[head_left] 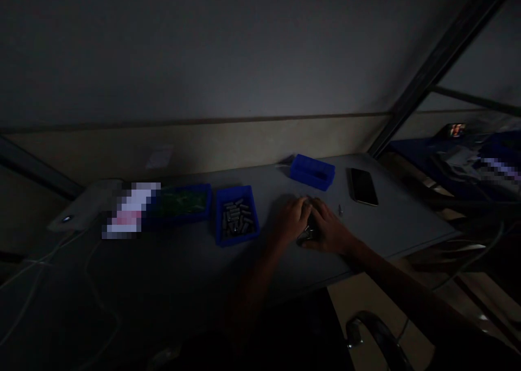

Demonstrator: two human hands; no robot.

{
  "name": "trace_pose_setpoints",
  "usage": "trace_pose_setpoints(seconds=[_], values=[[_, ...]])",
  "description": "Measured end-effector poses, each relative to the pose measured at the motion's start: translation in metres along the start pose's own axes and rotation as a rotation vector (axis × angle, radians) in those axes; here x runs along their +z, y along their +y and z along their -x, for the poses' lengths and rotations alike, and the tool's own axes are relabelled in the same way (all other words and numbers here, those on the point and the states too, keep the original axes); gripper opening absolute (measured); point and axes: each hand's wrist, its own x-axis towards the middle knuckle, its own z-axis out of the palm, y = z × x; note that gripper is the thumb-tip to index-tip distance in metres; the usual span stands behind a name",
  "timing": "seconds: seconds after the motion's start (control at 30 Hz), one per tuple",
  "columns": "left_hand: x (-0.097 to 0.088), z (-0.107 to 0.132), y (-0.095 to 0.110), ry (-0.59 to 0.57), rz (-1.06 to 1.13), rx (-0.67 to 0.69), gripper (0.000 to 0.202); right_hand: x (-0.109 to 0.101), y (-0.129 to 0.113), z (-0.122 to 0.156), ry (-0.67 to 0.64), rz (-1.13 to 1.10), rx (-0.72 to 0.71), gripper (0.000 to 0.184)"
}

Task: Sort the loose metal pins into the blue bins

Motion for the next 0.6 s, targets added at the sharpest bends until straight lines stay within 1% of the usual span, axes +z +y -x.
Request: trace_pose_setpoints(seconds=[0.07, 0.17, 0.2, 0.23, 0.3, 0.37, 0.43, 0.47, 0.53, 0.6], values=[[-0.003, 0.004, -0.003, 0.045, 0.025, -0.017, 0.034, 0.000, -0.003, 0.004, 0.046, 0.066, 0.045, 0.101], [-0.008, 0.013, -0.006, 0.121, -0.016, -0.058, 0.035, -0.002, 0.002, 0.019, 0.114, 0.182, 0.261, 0.107], [-0.009, 0.015, -0.007, 0.138, -0.042, -0.074, 0.036, -0.002, 0.006, 0.024, 0.109, 0.196, 0.315, 0.110], [-0.008, 0.015, -0.007, 0.144, -0.068, -0.084, 0.036, -0.002, 0.010, 0.026, 0.089, 0.195, 0.338, 0.112], [-0.005, 0.013, -0.006, 0.127, -0.105, -0.079, 0.038, -0.001, 0.017, 0.023, 0.027, 0.160, 0.291, 0.112], [0.000, 0.007, -0.004, 0.066, -0.090, -0.047, 0.040, 0.005, 0.021, 0.010, -0.021, 0.094, 0.173, 0.110], [0.005, -0.001, -0.001, 0.016, -0.005, -0.064, 0.043, 0.012, 0.020, -0.010, -0.023, 0.005, 0.042, 0.107], [0.006, -0.005, 0.000, 0.015, 0.060, -0.107, 0.045, 0.017, 0.018, -0.021, -0.013, -0.045, -0.024, 0.107], [0.006, -0.011, 0.001, 0.070, 0.212, -0.230, 0.046, 0.024, 0.012, -0.039, 0.007, -0.116, -0.112, 0.105], [0.004, -0.013, -0.001, 0.160, 0.367, -0.319, 0.043, 0.028, 0.004, -0.051, 0.022, -0.158, -0.147, 0.101]])
